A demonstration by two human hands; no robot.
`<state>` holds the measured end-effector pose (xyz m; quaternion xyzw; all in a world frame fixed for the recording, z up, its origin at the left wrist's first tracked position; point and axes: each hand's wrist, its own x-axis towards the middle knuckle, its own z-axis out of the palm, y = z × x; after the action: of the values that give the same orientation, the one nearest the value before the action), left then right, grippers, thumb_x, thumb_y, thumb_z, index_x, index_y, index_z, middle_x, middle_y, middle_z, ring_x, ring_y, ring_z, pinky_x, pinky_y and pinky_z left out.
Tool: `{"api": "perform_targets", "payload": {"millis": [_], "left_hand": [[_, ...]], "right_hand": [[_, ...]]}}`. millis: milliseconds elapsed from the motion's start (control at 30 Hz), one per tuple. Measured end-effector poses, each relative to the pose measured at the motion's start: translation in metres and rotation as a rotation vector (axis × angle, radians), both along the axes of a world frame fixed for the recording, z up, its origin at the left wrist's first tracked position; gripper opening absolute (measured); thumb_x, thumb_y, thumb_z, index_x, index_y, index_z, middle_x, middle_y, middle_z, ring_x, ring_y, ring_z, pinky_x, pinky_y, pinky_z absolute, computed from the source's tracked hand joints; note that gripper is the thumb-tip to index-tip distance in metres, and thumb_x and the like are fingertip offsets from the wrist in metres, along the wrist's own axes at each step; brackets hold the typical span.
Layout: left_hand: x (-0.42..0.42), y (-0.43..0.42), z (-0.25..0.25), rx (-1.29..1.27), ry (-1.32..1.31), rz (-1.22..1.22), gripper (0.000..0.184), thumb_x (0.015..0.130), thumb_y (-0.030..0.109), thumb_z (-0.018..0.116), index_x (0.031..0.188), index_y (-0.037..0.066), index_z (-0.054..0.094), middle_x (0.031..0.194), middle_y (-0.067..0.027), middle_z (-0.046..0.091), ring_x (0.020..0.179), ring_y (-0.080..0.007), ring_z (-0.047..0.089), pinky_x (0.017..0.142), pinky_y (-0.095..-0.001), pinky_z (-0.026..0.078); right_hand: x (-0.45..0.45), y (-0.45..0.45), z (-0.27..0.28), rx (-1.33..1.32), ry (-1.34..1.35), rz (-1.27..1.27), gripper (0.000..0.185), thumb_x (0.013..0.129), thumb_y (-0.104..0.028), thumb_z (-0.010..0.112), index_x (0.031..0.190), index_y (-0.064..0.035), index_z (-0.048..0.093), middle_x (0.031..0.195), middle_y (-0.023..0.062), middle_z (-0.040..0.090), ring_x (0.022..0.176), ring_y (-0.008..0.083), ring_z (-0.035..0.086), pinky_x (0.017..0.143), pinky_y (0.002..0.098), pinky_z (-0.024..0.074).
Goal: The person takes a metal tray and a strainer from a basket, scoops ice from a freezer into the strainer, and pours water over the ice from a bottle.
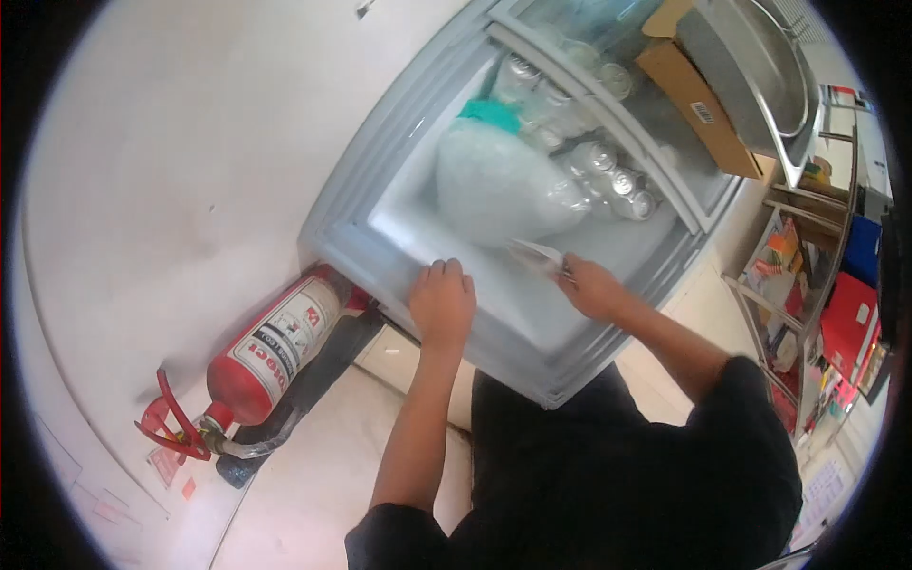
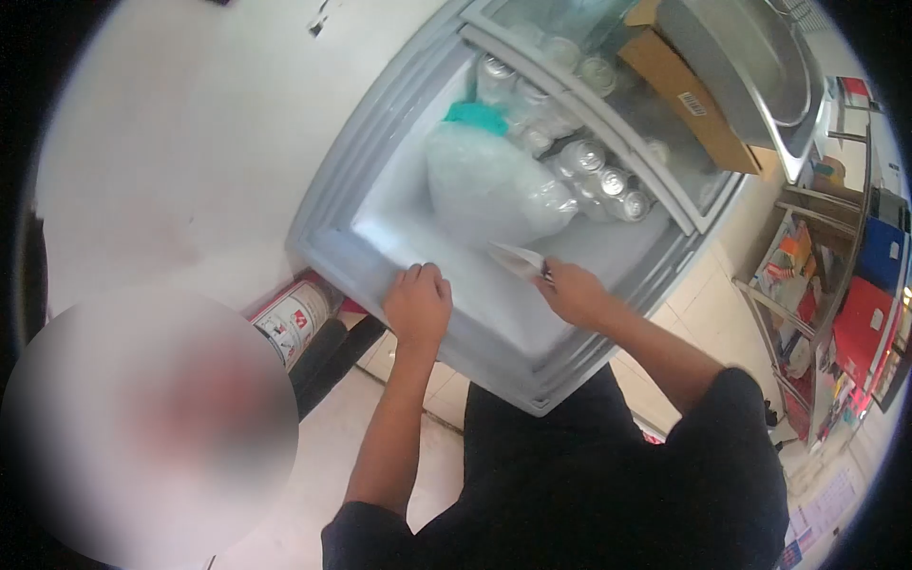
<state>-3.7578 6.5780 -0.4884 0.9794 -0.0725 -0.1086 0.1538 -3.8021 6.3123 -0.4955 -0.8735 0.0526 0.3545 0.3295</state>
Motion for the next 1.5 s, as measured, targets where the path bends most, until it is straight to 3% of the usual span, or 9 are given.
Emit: {"api": "perform_targets", "payload": {"millis": [167,367,467,667,800,933,1267,1333,1500], "left_hand": [[0.036,-0.096,-0.094,0.136,0.582,-0.05,0.021,0.088,0.019,0.065,0.103,0.006,0.071,0.108,-0.0139,0.072,0.094,-0.0342,0.071,0.08,-0.0434,0.056],[0.024,-0.12,-0.269,0.5,0.784,0.067,0.031,0.098,0.032,0.058,0.112,0.009,0.074,0.108,-0.0068,0.074,0.107,-0.0252,0.068,0.091,-0.0387,0.051],[0.01,-0.105,-0.325,0.764,0.495,-0.021,0.04,0.1,0.038,0.054,0.124,0.01,0.069,0.124,-0.0078,0.067,0.119,-0.0245,0.06,0.099,-0.0427,0.044],[0.039,-0.085,-0.355,0.823,1.008,-0.083,0.069,0.101,0.053,0.049,0.152,0.006,0.044,0.157,-0.012,0.043,0.143,-0.0312,0.041,0.116,-0.0499,0.03],[0.007,-0.07,-0.399,0.896,0.815,-0.186,0.075,0.101,0.055,0.046,0.158,0.009,0.032,0.165,-0.0186,0.025,0.153,-0.0387,0.019,0.122,-0.0568,0.016],[0.001,-0.044,-0.468,0.662,0.733,0.126,0.079,0.101,0.061,0.037,0.161,0.012,0.026,0.167,-0.0173,0.019,0.154,-0.0387,0.017,0.123,-0.0576,0.01],[0.04,-0.067,-0.364,0.806,0.911,-0.058,0.053,0.101,0.037,0.049,0.151,0.019,0.046,0.149,-0.0069,0.051,0.138,-0.0266,0.049,0.108,-0.0499,0.043],[0.009,-0.036,-0.396,0.501,0.666,0.085,0.048,0.1,0.037,0.051,0.143,0.017,0.056,0.14,-0.0112,0.06,0.128,-0.0293,0.059,0.101,-0.0485,0.049],[0.036,-0.11,-0.149,0.214,0.675,0.343,0.058,0.082,0.035,0.077,0.129,0.006,0.061,0.132,-0.0217,0.062,0.122,-0.0352,0.061,0.096,-0.0462,0.051]], "right_hand": [[-0.025,-0.083,0.062,-0.236,-0.603,0.033,0.053,0.076,-0.001,0.063,0.128,-0.0057,0.057,0.106,0.0163,0.063,0.103,0.0375,0.058,0.095,0.0513,0.041],[-0.058,-0.129,0.019,-0.243,-0.695,0.134,0.058,0.062,0.0,0.065,0.119,-0.0115,0.064,0.092,0.008,0.057,0.091,0.0309,0.053,0.091,0.0494,0.0361],[-0.053,-0.129,0.012,-0.212,-0.752,0.046,0.062,0.057,-0.008,0.071,0.118,-0.0096,0.064,0.09,0.0074,0.058,0.086,0.0304,0.054,0.089,0.0491,0.0367],[-0.058,-0.137,0.003,-0.197,-0.758,0.071,0.056,0.061,-0.019,0.07,0.117,-0.0107,0.065,0.091,0.0072,0.06,0.085,0.0289,0.056,0.087,0.0472,0.037],[-0.051,-0.138,0.012,-0.159,-0.73,0.068,0.04,0.072,-0.025,0.071,0.108,-0.0088,0.067,0.087,0.0077,0.062,0.081,0.03,0.057,0.084,0.0475,0.0382],[-0.058,-0.142,0.011,-0.171,-0.727,0.068,0.05,0.067,-0.022,0.069,0.116,-0.0138,0.067,0.086,0.0021,0.059,0.083,0.0234,0.057,0.087,0.0443,0.0404],[-0.053,-0.143,0.03,-0.157,-0.704,0.05,0.046,0.075,-0.017,0.065,0.121,-0.0156,0.066,0.096,0.0001,0.063,0.091,0.021,0.059,0.092,0.0412,0.0416],[-0.053,-0.144,0.034,-0.169,-0.643,0.089,0.046,0.076,-0.016,0.064,0.122,-0.0149,0.065,0.098,0.0008,0.063,0.094,0.0214,0.059,0.092,0.0415,0.0417],[-0.058,-0.143,0.034,-0.168,-0.681,0.047,0.046,0.078,-0.015,0.062,0.124,-0.0137,0.063,0.1,0.0027,0.063,0.098,0.0224,0.059,0.091,0.0415,0.0414]]}}
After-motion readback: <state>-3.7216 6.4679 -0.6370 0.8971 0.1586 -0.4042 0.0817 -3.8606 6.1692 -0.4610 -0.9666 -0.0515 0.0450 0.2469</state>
